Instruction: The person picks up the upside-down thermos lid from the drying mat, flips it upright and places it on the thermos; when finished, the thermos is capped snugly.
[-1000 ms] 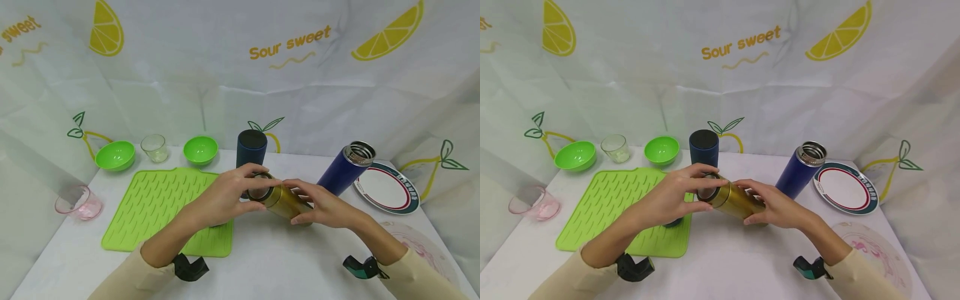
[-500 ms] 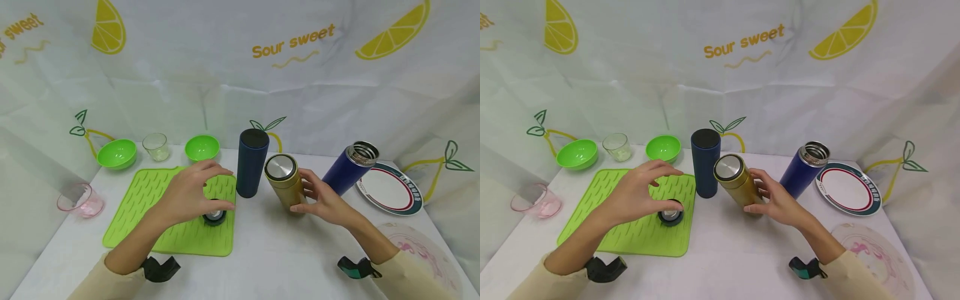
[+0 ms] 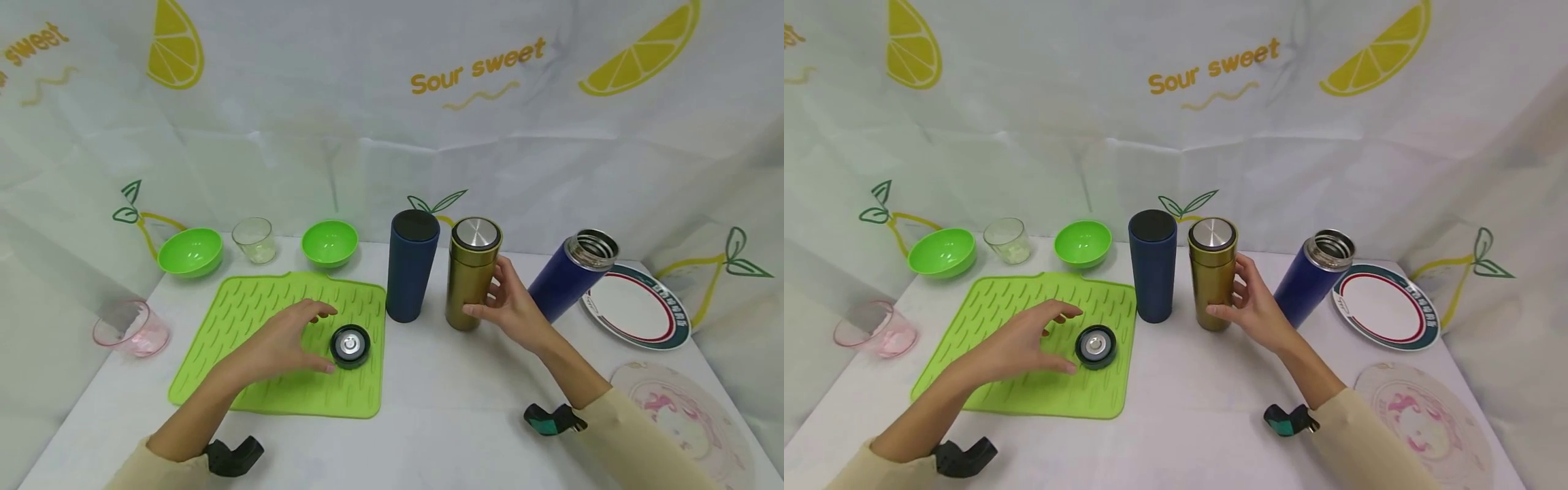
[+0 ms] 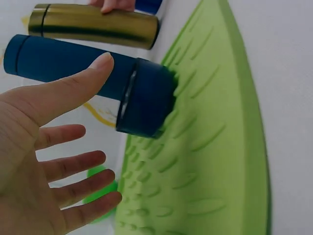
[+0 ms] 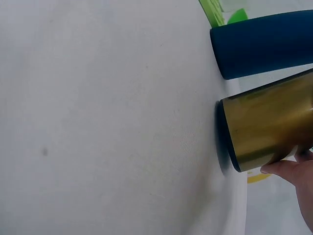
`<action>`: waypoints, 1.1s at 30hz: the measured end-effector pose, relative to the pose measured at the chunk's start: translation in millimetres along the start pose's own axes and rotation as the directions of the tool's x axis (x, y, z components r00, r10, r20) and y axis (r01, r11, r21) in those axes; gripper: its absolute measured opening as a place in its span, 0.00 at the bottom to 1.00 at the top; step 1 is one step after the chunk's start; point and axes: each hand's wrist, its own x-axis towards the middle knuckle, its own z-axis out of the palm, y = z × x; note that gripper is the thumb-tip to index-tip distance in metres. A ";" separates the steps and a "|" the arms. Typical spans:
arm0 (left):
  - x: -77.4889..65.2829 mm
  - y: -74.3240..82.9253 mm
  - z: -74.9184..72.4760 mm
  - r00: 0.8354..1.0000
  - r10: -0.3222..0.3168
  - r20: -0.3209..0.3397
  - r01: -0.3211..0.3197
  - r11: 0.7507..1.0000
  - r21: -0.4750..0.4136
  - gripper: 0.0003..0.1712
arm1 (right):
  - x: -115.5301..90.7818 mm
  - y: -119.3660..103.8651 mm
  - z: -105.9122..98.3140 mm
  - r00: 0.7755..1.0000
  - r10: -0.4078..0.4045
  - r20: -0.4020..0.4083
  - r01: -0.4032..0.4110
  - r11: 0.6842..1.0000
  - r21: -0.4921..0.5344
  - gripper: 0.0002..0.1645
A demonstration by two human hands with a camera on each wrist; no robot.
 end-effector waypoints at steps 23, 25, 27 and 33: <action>15.8 2.0 33.4 0.998 0.062 -0.013 -0.061 0.997 0.055 0.48 | 4.2 8.5 -6.0 0.990 -0.131 -0.046 0.126 0.987 -0.098 0.64; 15.5 2.6 33.5 0.997 0.072 -0.017 -0.070 0.995 0.068 0.46 | 3.3 8.4 -6.3 0.990 -0.136 -0.044 0.131 0.986 -0.102 0.65; 15.1 2.7 33.9 0.997 0.074 -0.022 -0.072 0.994 0.077 0.45 | 2.8 7.8 -6.2 0.991 -0.131 -0.039 0.127 0.987 -0.099 0.65; 14.1 1.4 36.4 0.996 0.079 -0.043 -0.074 0.992 0.100 0.43 | 2.6 7.4 -3.7 0.991 -0.129 -0.042 0.124 0.987 -0.102 0.65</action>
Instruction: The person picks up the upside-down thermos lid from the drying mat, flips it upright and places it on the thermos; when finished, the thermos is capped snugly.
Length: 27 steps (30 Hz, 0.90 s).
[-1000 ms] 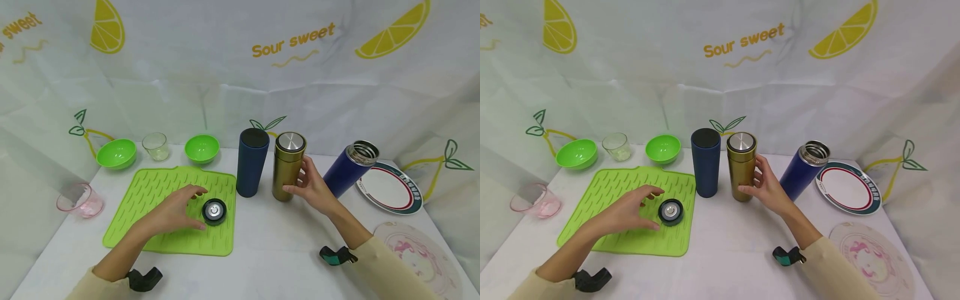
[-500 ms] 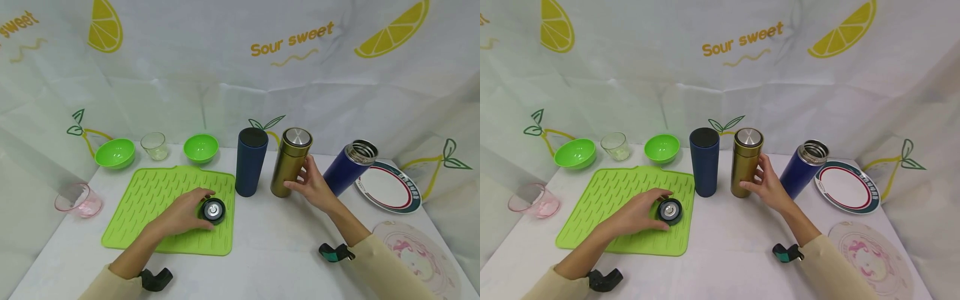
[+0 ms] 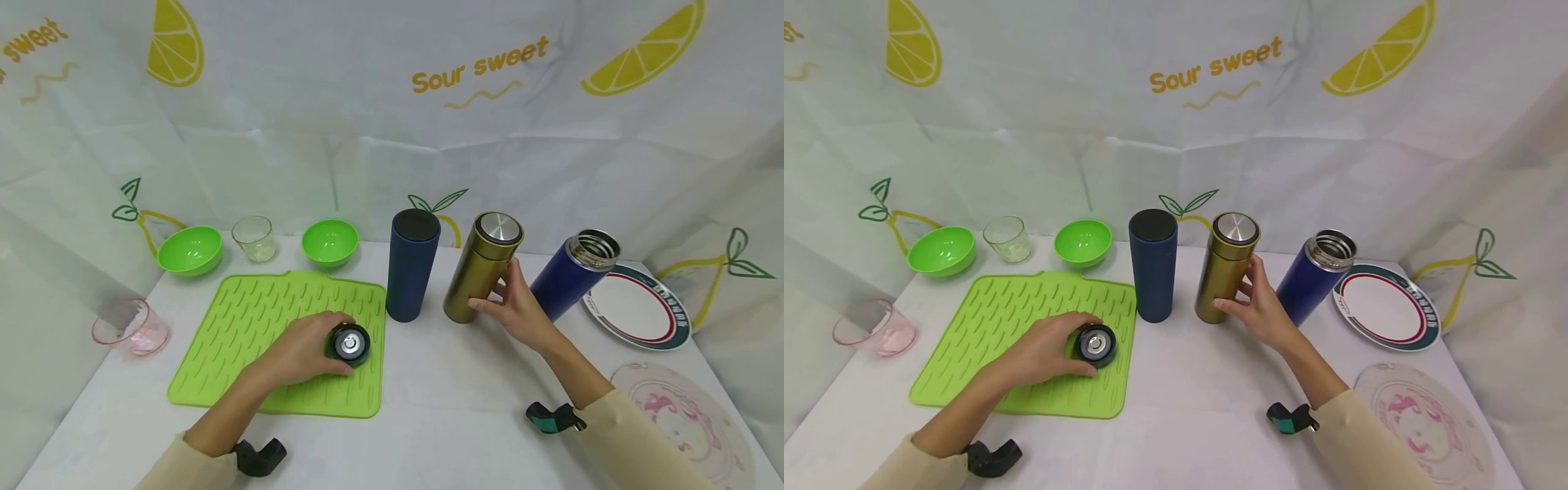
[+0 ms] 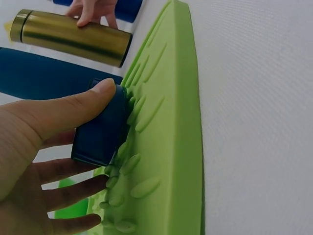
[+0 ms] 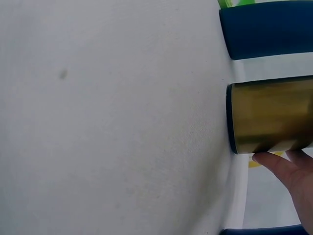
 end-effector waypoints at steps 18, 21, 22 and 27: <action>-3.1 3.9 0.5 0.998 0.014 -0.057 -0.012 1.000 0.029 0.43 | -8.3 -12.5 2.1 0.991 0.135 0.014 -0.135 0.991 0.012 0.65; -3.1 11.5 -3.6 0.995 0.022 -0.094 -0.023 1.000 -0.014 0.43 | -16.8 -14.8 0.3 0.989 0.149 0.008 -0.149 0.988 -0.027 0.69; -2.7 14.9 -5.4 0.994 0.030 -0.107 -0.033 0.999 -0.029 0.43 | -20.5 -15.7 -0.6 0.989 0.145 0.005 -0.145 0.989 -0.034 0.69; -2.0 34.2 -16.2 0.976 0.107 -0.192 -0.127 0.987 -0.095 0.43 | -38.0 -25.1 -4.6 0.995 0.099 -0.014 -0.100 0.992 -0.077 0.70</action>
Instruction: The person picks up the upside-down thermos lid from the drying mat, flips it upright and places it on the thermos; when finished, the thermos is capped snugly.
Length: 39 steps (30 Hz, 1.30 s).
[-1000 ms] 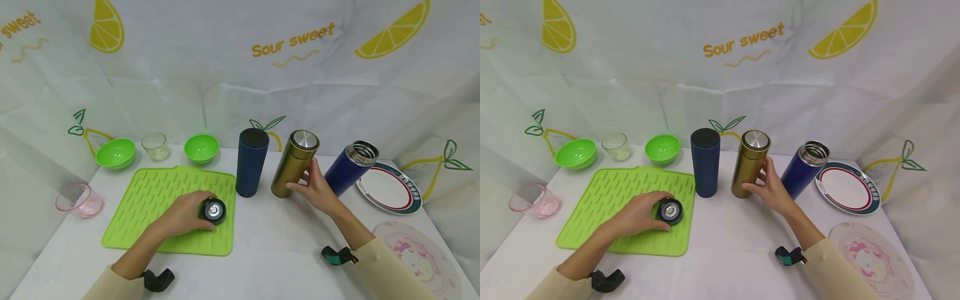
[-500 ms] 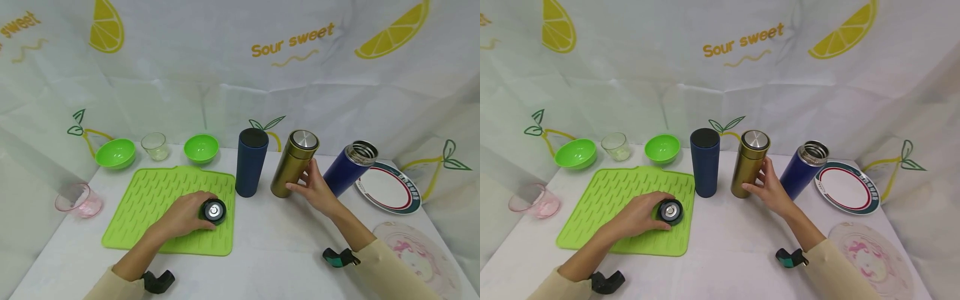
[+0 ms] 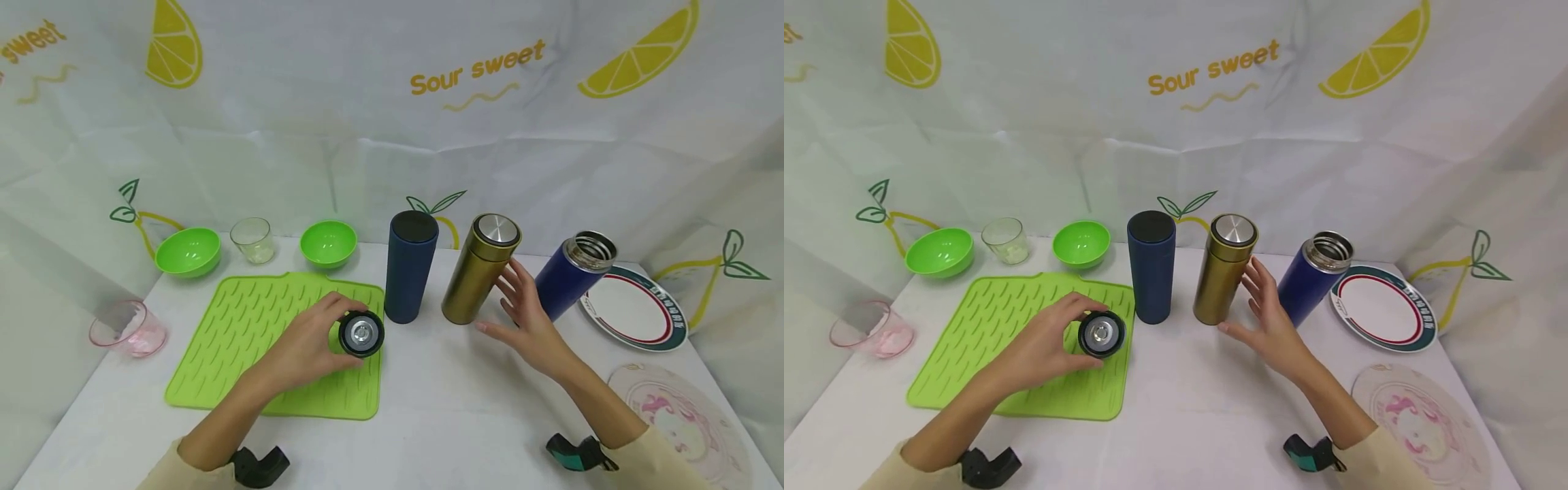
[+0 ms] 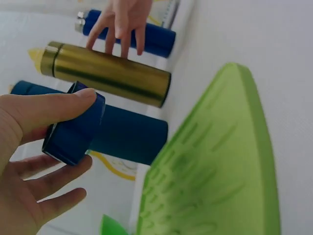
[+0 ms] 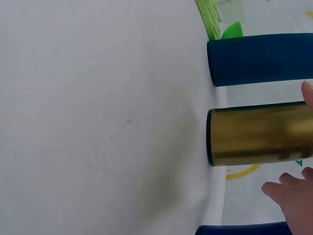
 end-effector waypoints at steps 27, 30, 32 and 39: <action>44.4 65.8 6.0 0.959 0.251 -0.134 -0.272 0.946 -0.177 0.39 | -8.1 -45.3 25.1 0.930 -0.364 -0.046 0.366 0.910 0.194 0.32; 48.1 67.0 11.2 0.959 0.256 -0.119 -0.274 0.945 -0.180 0.39 | -7.5 -46.8 31.4 0.926 -0.376 -0.013 0.370 0.903 0.220 0.33; 50.2 67.2 14.3 0.960 0.256 -0.115 -0.274 0.943 -0.190 0.39 | -7.5 -46.3 35.0 0.921 -0.389 -0.006 0.379 0.893 0.242 0.32; 54.1 65.5 23.7 0.960 0.242 -0.140 -0.269 0.934 -0.233 0.39 | -8.6 -40.5 39.3 0.924 -0.382 0.001 0.362 0.878 0.314 0.24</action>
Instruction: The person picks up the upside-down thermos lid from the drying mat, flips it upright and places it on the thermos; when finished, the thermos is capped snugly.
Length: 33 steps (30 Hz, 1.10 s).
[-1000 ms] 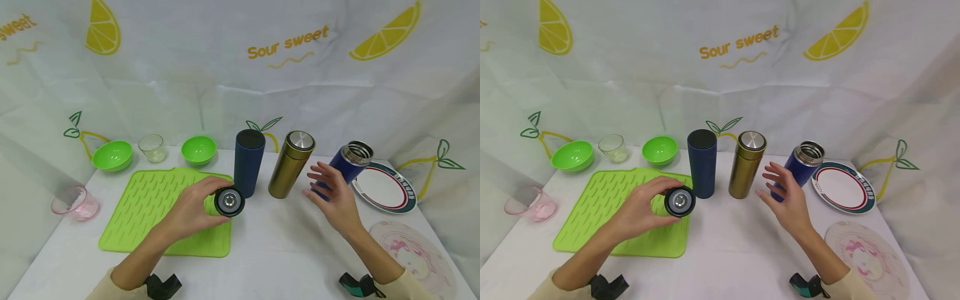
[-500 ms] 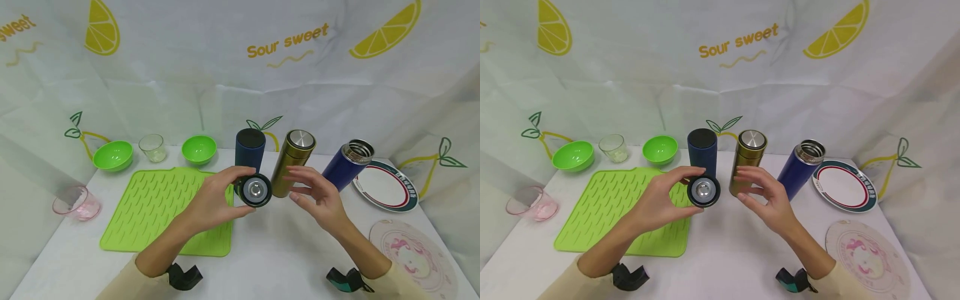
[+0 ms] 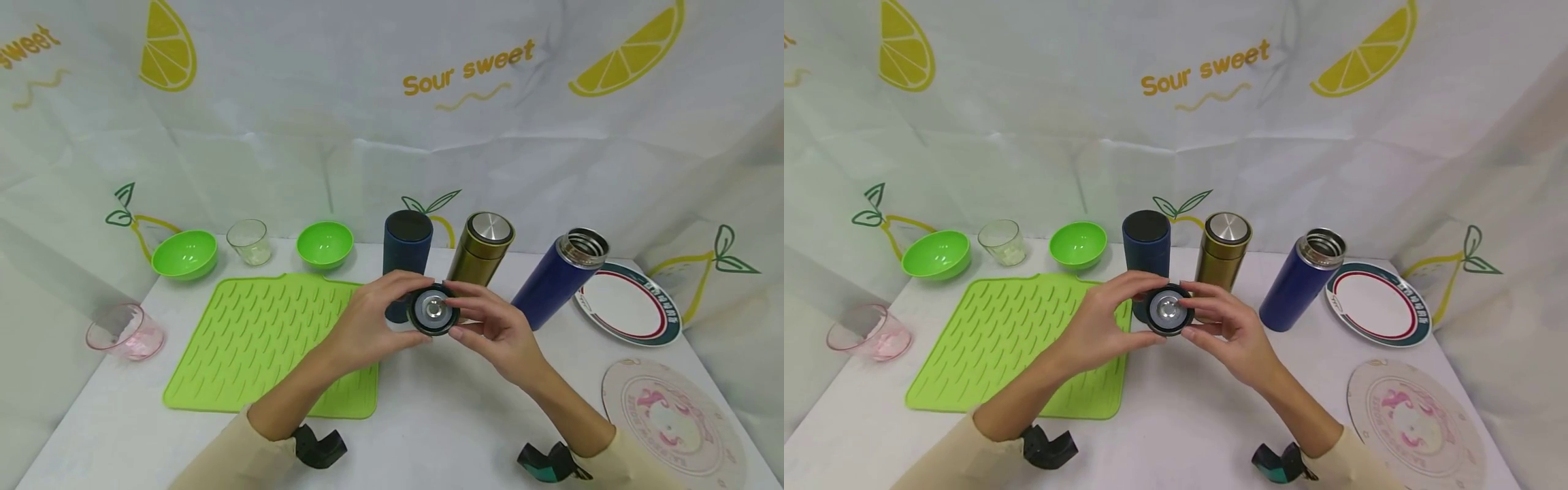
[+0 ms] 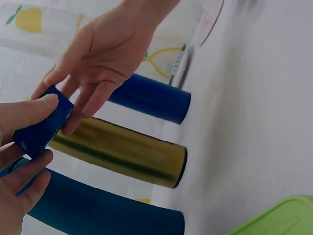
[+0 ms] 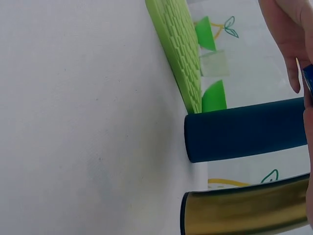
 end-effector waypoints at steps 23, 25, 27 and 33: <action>4.1 2.4 -6.6 0.982 -0.188 0.000 0.186 0.974 -0.130 0.17 | 3.4 -3.0 -6.4 0.999 0.013 0.032 -0.013 1.000 0.018 0.28; 3.4 2.8 -7.3 0.984 -0.180 -0.001 0.178 0.974 -0.142 0.18 | 3.6 -2.4 -7.0 0.999 0.002 0.045 -0.005 0.999 0.049 0.30; 2.6 3.7 -7.7 0.985 -0.170 -0.007 0.167 0.974 -0.154 0.20 | 3.7 -1.6 -7.7 0.999 0.001 0.053 -0.005 0.998 0.069 0.32; 1.3 5.8 -5.8 0.996 -0.083 -0.041 0.074 0.982 -0.171 0.22 | 5.0 -2.1 -7.7 0.999 0.035 0.040 -0.038 0.996 0.079 0.31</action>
